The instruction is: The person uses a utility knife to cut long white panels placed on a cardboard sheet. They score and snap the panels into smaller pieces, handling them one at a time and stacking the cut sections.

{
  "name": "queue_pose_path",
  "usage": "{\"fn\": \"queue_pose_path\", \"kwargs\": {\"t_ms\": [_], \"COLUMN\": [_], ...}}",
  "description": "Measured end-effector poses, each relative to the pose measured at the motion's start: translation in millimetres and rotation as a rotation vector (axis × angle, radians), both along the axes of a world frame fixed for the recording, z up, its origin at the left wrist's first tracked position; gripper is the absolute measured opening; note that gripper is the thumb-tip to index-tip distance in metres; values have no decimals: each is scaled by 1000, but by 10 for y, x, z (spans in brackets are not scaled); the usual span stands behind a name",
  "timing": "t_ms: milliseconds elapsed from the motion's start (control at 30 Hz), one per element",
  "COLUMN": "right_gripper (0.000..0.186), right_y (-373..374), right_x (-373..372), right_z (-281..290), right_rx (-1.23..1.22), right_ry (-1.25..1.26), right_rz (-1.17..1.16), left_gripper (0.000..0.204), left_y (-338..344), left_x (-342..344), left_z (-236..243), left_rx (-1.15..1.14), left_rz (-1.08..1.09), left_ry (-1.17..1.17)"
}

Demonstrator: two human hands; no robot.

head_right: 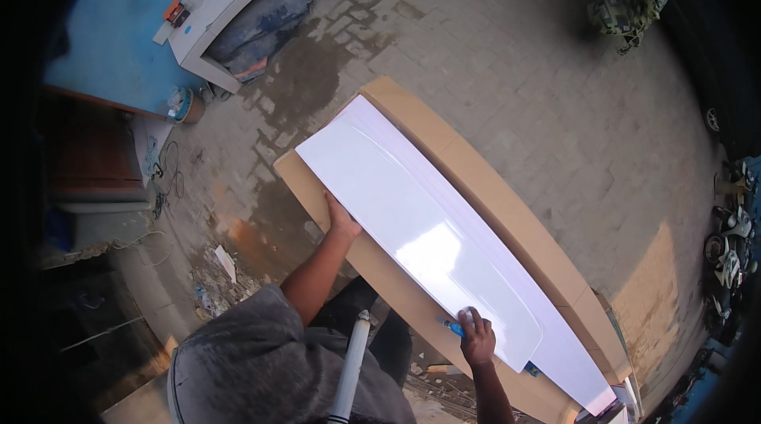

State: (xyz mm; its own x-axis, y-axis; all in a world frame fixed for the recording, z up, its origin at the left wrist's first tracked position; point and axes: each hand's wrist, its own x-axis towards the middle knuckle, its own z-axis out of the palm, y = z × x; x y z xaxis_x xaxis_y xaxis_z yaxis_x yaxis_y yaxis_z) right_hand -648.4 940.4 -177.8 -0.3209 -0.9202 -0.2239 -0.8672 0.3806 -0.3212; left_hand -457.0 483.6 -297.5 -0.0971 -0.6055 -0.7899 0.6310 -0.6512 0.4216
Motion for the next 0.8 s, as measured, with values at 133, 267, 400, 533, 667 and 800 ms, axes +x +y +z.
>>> {"fn": "queue_pose_path", "kwargs": {"t_ms": [133, 267, 400, 533, 667, 800], "right_gripper": [44, 46, 48, 45, 43, 40], "right_y": [372, 1143, 2470, 2493, 2438, 2367], "right_x": [72, -453, -795, -822, -990, -1092], "right_z": [-572, -1172, -1741, -2196, -2119, -1889], "right_rx": [-18, 102, 8, -22, 86, 29], "right_ry": [-86, 210, 164, -132, 27, 56], "right_rz": [-449, -1116, -1627, -1863, -1752, -1793], "left_gripper": [69, 76, 92, 101, 106, 107], "left_y": [3, -140, -325, -423, -456, -496], "left_x": [104, -135, -625, -928, -880, -877], "left_z": [-440, -349, -134, -210, -355, -403], "left_rx": [-123, -556, -1062, -911, -898, -853], "left_rz": [-234, -476, -1272, -1423, -1365, -1390], "left_ry": [-564, -1412, -1589, -1679, -1761, -1728]}}
